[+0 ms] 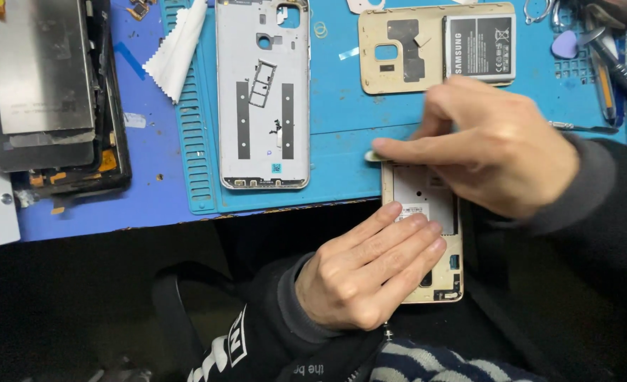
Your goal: The recorder is seen cleaning and scraping internal components of a smartphone chassis using specialized tools at a repair station.
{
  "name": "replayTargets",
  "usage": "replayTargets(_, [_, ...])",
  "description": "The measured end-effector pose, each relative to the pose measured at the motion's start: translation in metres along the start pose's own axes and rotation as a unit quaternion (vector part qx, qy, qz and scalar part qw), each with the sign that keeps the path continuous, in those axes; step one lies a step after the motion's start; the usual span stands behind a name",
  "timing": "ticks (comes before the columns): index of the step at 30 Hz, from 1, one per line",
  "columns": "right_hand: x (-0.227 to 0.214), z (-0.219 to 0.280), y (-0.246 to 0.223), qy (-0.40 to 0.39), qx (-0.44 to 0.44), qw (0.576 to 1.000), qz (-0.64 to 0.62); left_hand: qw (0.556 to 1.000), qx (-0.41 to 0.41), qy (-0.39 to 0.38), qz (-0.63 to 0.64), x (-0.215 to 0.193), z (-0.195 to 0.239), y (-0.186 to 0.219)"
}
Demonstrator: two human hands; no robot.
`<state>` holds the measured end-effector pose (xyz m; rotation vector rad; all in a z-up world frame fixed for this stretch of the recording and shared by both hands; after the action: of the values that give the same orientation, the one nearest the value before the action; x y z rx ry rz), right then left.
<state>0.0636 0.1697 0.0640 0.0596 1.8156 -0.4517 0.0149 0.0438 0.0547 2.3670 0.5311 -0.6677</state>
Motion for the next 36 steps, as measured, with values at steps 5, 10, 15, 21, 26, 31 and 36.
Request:
replayTargets(5, [-0.005, 0.033, 0.029, -0.019, 0.096, 0.995, 0.009, 1.0, -0.007, 0.008, 0.01, 0.001, 0.001, -0.001])
replayTargets(10, [0.005, 0.008, 0.006, 0.007, 0.018, 1.0, 0.012, 1.0, -0.008, -0.011, 0.001, 0.001, -0.001, 0.001])
replayTargets(15, [-0.006, 0.071, 0.059, -0.001, 0.188, 0.982, -0.002, 1.0, -0.024, 0.004, 0.01, 0.003, 0.0, -0.002])
replayTargets(21, [0.002, 0.005, 0.0, 0.015, 0.001, 1.0, -0.002, 1.0, -0.016, -0.022, -0.004, 0.003, -0.004, 0.0])
replayTargets(26, [-0.007, 0.042, 0.032, 0.006, 0.109, 0.994, 0.022, 1.0, -0.023, -0.007, 0.004, 0.002, -0.002, -0.003])
replayTargets(31, [-0.004, 0.03, 0.009, 0.032, 0.032, 0.999, -0.028, 1.0, -0.009, -0.019, -0.004, 0.005, -0.003, 0.002])
replayTargets(36, [0.004, 0.181, 0.111, -0.092, 0.266, 0.952, 0.12, 0.999, -0.022, -0.023, -0.02, 0.009, -0.003, 0.002])
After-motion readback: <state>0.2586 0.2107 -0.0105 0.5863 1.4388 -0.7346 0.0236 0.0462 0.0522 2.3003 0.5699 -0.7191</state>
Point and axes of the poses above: each hand's wrist, its own z-axis away from the middle knuckle, its own x-axis out of the palm, y = z × x, the point moved 10 cm from there along -z, towards the middle knuckle, and after that the axes turned 4 degrees about z, right-handed, at the moved point
